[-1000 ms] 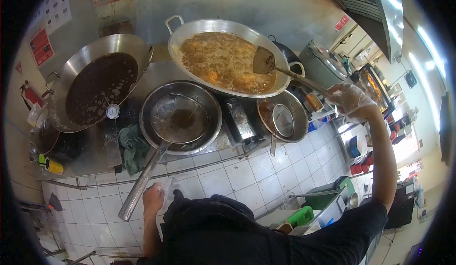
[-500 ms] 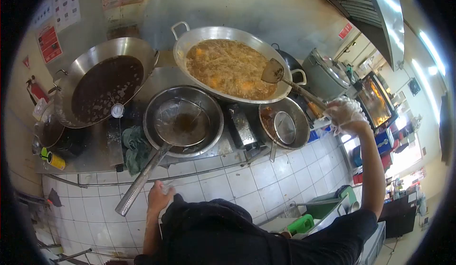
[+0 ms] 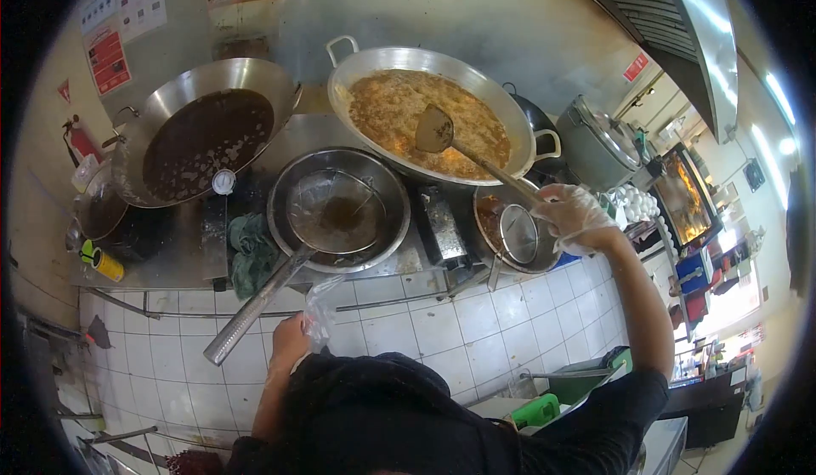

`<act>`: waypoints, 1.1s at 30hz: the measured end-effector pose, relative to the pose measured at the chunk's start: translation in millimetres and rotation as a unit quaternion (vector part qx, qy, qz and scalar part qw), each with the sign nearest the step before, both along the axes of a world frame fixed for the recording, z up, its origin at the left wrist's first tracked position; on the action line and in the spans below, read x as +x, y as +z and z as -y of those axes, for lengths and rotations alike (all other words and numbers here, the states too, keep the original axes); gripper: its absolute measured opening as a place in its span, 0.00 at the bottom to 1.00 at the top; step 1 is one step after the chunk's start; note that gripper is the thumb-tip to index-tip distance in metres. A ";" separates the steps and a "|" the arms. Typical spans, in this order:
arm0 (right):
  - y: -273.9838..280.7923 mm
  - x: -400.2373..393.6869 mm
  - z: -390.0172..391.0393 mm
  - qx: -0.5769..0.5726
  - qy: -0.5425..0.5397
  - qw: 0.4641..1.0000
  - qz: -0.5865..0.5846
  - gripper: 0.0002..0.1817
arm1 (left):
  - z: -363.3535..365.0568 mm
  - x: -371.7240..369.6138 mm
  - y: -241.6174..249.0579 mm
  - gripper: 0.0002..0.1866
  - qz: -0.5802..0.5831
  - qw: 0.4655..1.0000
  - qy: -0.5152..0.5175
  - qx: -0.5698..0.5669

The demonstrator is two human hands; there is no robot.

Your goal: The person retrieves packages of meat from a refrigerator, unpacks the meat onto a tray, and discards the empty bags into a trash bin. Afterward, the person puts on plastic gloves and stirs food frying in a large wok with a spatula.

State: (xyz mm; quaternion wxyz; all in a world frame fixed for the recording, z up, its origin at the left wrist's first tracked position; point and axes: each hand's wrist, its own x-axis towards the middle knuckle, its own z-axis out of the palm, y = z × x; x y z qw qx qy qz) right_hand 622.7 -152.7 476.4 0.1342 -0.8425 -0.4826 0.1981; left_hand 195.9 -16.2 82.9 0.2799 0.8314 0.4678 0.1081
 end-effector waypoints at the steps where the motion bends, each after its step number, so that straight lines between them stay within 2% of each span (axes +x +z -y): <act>1: -10.2 5.9 -5.8 0.009 -0.026 0.999 -0.046 0.13 | -0.4 -3.5 -9.3 0.11 -0.004 1.000 0.007 -0.009; 3: -29.1 17.0 -18.6 0.026 -0.077 0.987 -0.135 0.13 | -0.9 -9.5 -25.7 0.15 -0.011 0.999 0.021 -0.028; 7: -54.0 26.0 -30.2 0.067 -0.018 0.990 -0.125 0.16 | 6.6 -13.2 -25.6 0.19 -0.044 0.996 0.052 -0.064; 10: -59.4 35.4 -29.2 0.088 0.149 0.985 0.023 0.16 | 10.7 -15.1 -21.9 0.18 -0.031 0.997 0.031 -0.060; 13: -52.9 34.5 -25.5 0.062 0.226 0.962 0.141 0.16 | 11.8 -16.0 -33.5 0.17 -0.035 0.998 0.011 -0.045; 18: -40.5 37.9 -24.8 -0.009 0.076 0.995 0.061 0.17 | 8.1 -8.5 -31.4 0.15 -0.091 0.995 -0.027 -0.004; 20: -46.5 50.8 -19.8 0.007 0.115 0.988 0.102 0.17 | 6.0 -5.7 -29.1 0.15 -0.046 0.999 -0.023 0.007; 22: -48.2 50.9 -14.7 0.041 0.232 0.945 0.229 0.17 | 5.0 -3.0 -28.3 0.16 0.000 1.000 -0.002 -0.009; 24: -64.4 65.7 -21.3 0.116 0.310 0.921 0.208 0.15 | 3.6 4.1 -23.9 0.19 0.050 0.997 0.037 -0.050; 26: -74.5 73.9 -20.4 0.110 0.256 0.952 0.129 0.15 | 4.2 11.4 -11.6 0.23 0.165 0.977 0.101 -0.089; 27: -67.2 54.9 -21.1 0.066 0.159 0.983 0.061 0.16 | 4.3 14.5 -5.8 0.25 0.224 0.959 0.134 -0.107; 28: -60.0 38.7 -27.3 0.035 0.033 0.998 -0.045 0.16 | -3.3 15.2 -22.4 0.26 0.311 0.930 0.172 -0.096; 29: -52.8 22.4 -33.4 0.024 -0.106 0.985 -0.137 0.16 | -16.2 15.8 -51.7 0.27 0.396 0.891 0.208 -0.085; 30: -54.0 25.7 -33.0 0.031 -0.046 0.995 -0.087 0.16 | -22.8 15.8 -68.3 0.29 0.475 0.843 0.242 -0.072; 31: -59.0 31.0 -29.9 0.036 0.014 0.998 -0.039 0.15 | -30.4 19.9 -47.4 0.29 0.546 0.795 0.262 0.011; 33: -62.7 30.6 -29.0 0.058 0.042 0.996 -0.045 0.14 | -47.1 2.7 -32.4 0.22 0.477 0.823 0.304 -0.053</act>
